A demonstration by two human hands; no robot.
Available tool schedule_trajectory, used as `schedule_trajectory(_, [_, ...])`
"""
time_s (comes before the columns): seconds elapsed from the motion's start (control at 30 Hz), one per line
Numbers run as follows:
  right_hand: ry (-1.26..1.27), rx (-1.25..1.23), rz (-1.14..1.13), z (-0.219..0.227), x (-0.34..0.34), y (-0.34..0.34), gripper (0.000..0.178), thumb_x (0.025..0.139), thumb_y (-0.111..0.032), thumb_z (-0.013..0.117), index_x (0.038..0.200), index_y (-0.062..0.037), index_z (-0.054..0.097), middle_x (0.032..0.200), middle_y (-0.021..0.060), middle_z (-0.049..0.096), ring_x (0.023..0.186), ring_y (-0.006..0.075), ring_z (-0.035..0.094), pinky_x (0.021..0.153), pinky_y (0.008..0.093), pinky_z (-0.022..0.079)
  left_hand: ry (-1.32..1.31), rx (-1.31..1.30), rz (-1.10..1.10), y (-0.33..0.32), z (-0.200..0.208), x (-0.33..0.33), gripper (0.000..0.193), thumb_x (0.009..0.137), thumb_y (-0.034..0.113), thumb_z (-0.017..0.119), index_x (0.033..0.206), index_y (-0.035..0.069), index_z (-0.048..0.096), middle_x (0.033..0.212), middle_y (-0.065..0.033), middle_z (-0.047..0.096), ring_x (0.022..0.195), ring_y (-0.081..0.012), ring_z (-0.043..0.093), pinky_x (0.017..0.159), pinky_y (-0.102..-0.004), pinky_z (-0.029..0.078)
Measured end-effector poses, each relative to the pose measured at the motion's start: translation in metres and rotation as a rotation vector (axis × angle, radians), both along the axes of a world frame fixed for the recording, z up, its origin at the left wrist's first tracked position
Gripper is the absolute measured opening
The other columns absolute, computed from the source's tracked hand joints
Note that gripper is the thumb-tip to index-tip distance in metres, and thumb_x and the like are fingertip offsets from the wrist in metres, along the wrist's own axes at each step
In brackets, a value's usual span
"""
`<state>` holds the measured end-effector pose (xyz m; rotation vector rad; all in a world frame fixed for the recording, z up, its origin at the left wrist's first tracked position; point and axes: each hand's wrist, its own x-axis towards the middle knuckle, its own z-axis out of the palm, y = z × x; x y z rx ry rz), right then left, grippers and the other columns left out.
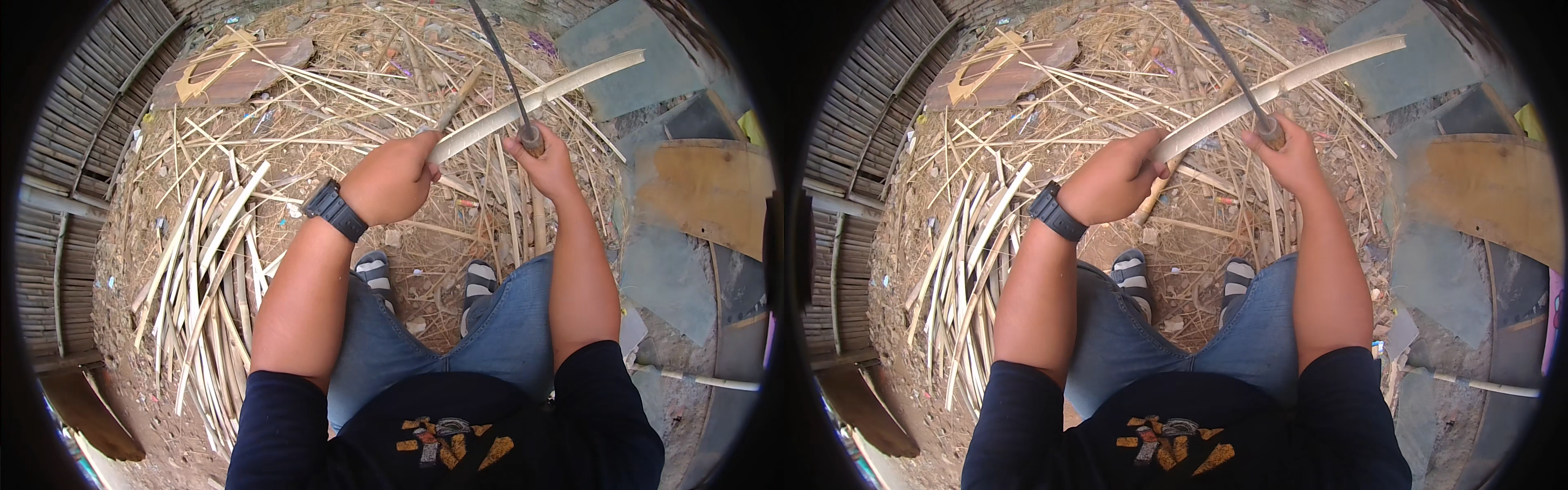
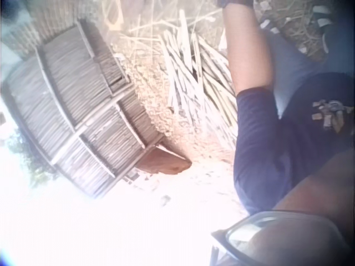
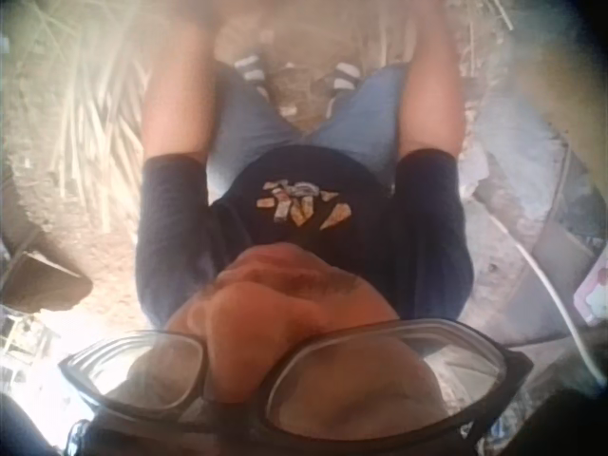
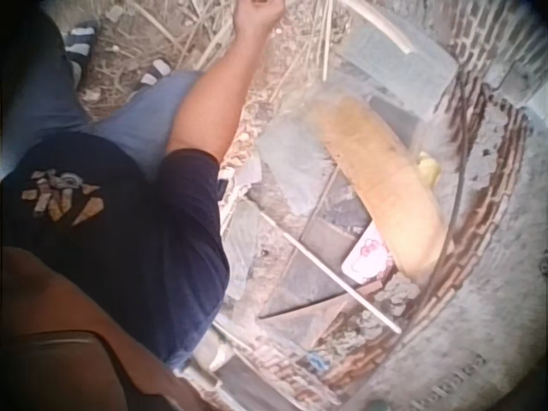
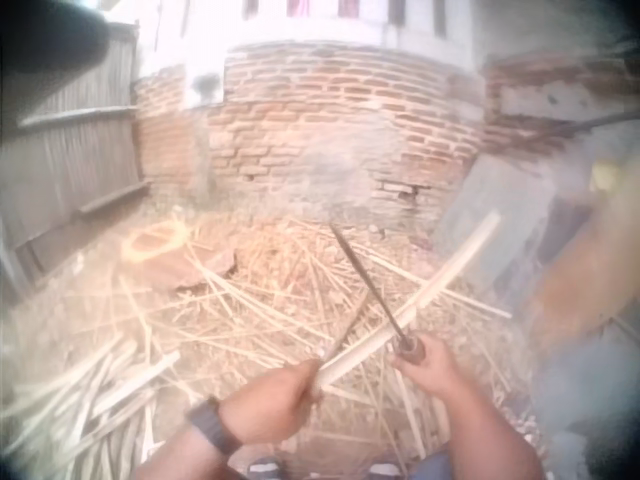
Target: The person sits on the ground and uses a curved knife to shave thin strips off a long piece of bamboo. They hold the bamboo with their left hand and repeatedly draw the knife along its length to remove the outer layer, creating a pile of shavings on the floor.
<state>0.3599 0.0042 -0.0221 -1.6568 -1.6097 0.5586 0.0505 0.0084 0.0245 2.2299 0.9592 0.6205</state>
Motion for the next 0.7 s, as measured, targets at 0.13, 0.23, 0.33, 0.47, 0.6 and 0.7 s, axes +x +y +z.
schedule_trajectory(0.13, [0.088,-0.027,0.05,0.004,0.012,-0.011,0.047,0.088,-0.044,0.086,0.107,-0.0046,0.071,0.095,0.005,0.074,0.088,0.0168,0.067,0.082,0.0343,0.053,0.225,0.192,0.144,-0.017,0.018,0.016,0.029,0.098,0.026,0.069,0.104,0.0,0.057,0.083,-0.0241,0.069,0.082,-0.0451,0.069,0.072,-0.0529,0.054])
schedule_trajectory(0.23, [0.132,-0.106,0.057,0.006,0.023,-0.015,0.045,0.087,-0.043,0.086,0.106,-0.0051,0.07,0.094,0.0042,0.074,0.088,0.0153,0.066,0.082,0.0336,0.052,0.3,0.279,0.221,-0.027,0.024,0.026,0.036,0.095,0.034,0.072,0.1,0.002,0.056,0.077,-0.021,0.069,0.073,-0.0428,0.07,0.066,-0.053,0.055])
schedule_trajectory(0.33, [0.11,-0.107,0.035,0.016,0.028,-0.019,0.041,0.088,-0.039,0.086,0.105,-0.005,0.07,0.093,0.0036,0.074,0.088,0.0141,0.065,0.082,0.033,0.052,0.292,0.357,0.283,-0.035,0.02,0.041,0.037,0.094,0.035,0.073,0.101,0.002,0.056,0.076,-0.0194,0.07,0.07,-0.0401,0.071,0.062,-0.0506,0.057])
schedule_trajectory(0.47, [0.033,-0.013,0.056,0.013,0.035,-0.015,0.036,0.09,-0.034,0.085,0.104,-0.0046,0.07,0.091,0.0025,0.073,0.086,0.0126,0.064,0.082,0.0324,0.052,0.296,0.341,0.303,-0.044,0.018,0.05,0.036,0.095,0.033,0.073,0.101,0.002,0.056,0.081,-0.0197,0.072,0.071,-0.0392,0.072,0.062,-0.0489,0.058])
schedule_trajectory(0.6, [0.054,-0.014,0.058,0.01,0.03,-0.015,0.035,0.091,-0.033,0.085,0.104,-0.0044,0.07,0.089,0.0018,0.071,0.085,0.0122,0.063,0.081,0.0319,0.051,0.307,0.318,0.311,-0.043,0.014,0.045,0.035,0.094,0.031,0.074,0.102,0.002,0.057,0.09,-0.0201,0.072,0.076,-0.0392,0.073,0.065,-0.0486,0.059])
schedule_trajectory(0.7, [0.002,-0.044,0.011,0.013,0.034,-0.012,0.034,0.091,-0.032,0.085,0.105,-0.0045,0.07,0.091,0.0025,0.072,0.086,0.0127,0.063,0.081,0.0315,0.051,0.317,0.323,0.316,-0.042,0.014,0.042,0.033,0.094,0.03,0.074,0.102,0.002,0.058,0.094,-0.0196,0.072,0.079,-0.0391,0.073,0.066,-0.0482,0.059])
